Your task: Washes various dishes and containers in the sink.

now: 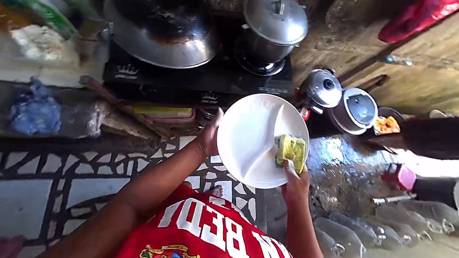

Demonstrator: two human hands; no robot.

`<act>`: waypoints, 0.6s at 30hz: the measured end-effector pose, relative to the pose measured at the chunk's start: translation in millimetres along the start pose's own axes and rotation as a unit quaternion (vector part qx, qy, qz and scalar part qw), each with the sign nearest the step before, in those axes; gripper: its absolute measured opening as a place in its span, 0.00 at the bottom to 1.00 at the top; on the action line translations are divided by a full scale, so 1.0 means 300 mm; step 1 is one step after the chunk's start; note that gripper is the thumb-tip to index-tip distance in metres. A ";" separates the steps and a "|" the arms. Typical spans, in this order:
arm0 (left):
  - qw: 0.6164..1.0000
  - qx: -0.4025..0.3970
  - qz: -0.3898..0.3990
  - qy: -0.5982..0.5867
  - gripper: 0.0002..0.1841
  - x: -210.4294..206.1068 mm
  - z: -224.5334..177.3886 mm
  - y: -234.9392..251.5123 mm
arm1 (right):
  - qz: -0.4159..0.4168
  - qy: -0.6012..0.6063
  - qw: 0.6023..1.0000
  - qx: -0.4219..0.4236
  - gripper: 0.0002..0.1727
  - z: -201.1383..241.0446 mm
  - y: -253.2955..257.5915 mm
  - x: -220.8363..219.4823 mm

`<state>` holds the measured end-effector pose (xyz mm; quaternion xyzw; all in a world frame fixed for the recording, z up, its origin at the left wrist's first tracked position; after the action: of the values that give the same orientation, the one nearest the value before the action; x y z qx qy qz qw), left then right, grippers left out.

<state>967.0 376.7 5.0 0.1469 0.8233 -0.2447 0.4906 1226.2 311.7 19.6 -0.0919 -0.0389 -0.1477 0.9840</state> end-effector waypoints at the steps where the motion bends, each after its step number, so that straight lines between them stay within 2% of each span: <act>1: 0.997 -0.030 -0.060 -0.034 0.32 0.007 -0.019 -0.062 | 0.035 -0.052 0.998 0.022 0.26 0.013 0.024 -0.048; 2: 0.990 -0.060 -0.106 -0.068 0.26 0.022 -0.042 -0.115 | 0.062 -0.124 0.989 0.055 0.31 0.027 0.042 -0.102; 3: 0.983 -0.091 -0.126 -0.094 0.24 0.051 -0.066 -0.165 | 0.078 -0.218 0.968 0.101 0.39 0.042 0.054 -0.160; 4: 0.977 -0.122 -0.135 -0.111 0.25 0.088 -0.091 -0.215 | 0.086 -0.316 0.930 0.164 0.47 0.059 0.060 -0.224; 5: 0.971 -0.150 -0.143 -0.118 0.26 0.127 -0.118 -0.266 | 0.111 -0.401 0.878 0.238 0.51 0.081 0.060 -0.296; 6: 0.965 -0.176 -0.154 -0.123 0.29 0.166 -0.146 -0.322 | 0.147 -0.468 0.814 0.312 0.49 0.102 0.058 -0.377; 7: 0.957 -0.201 -0.164 -0.126 0.31 0.204 -0.174 -0.383 | 0.186 -0.513 0.749 0.377 0.41 0.119 0.048 -0.467; 8: 0.949 -0.226 -0.173 -0.134 0.32 0.242 -0.206 -0.453 | 0.223 -0.541 0.695 0.418 0.33 0.131 0.023 -0.568; 9: 0.939 -0.252 -0.184 -0.142 0.33 0.278 -0.242 -0.530 | 0.255 -0.554 0.660 0.439 0.26 0.138 -0.019 -0.671; 11: 0.914 -0.305 -0.217 -0.158 0.32 0.350 -0.329 -0.703 | 0.328 -0.569 0.622 0.426 0.18 0.149 -0.120 -0.876; 14: 0.869 -0.379 -0.264 -0.179 0.33 0.479 -0.462 -0.991 | 0.417 -0.596 0.565 0.390 0.19 0.169 -0.324 -1.190; 18: 0.799 -0.456 -0.322 -0.226 0.34 0.694 -0.606 -1.348 | 0.487 -0.539 0.534 0.433 0.20 0.131 -0.641 -1.588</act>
<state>539.3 138.1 -1.1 -0.4265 0.7052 -0.0114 0.5663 712.8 273.6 41.2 0.2782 -0.5704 0.4667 0.6160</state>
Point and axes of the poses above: each hand's wrist, its own y-axis towards the middle knuckle, its own x-axis out of the back of the hand, z = x × y, the point moved 2 cm from there along y, towards the middle knuckle, and after that the axes turned 9 degrees about -y, right-handed, at the moved point
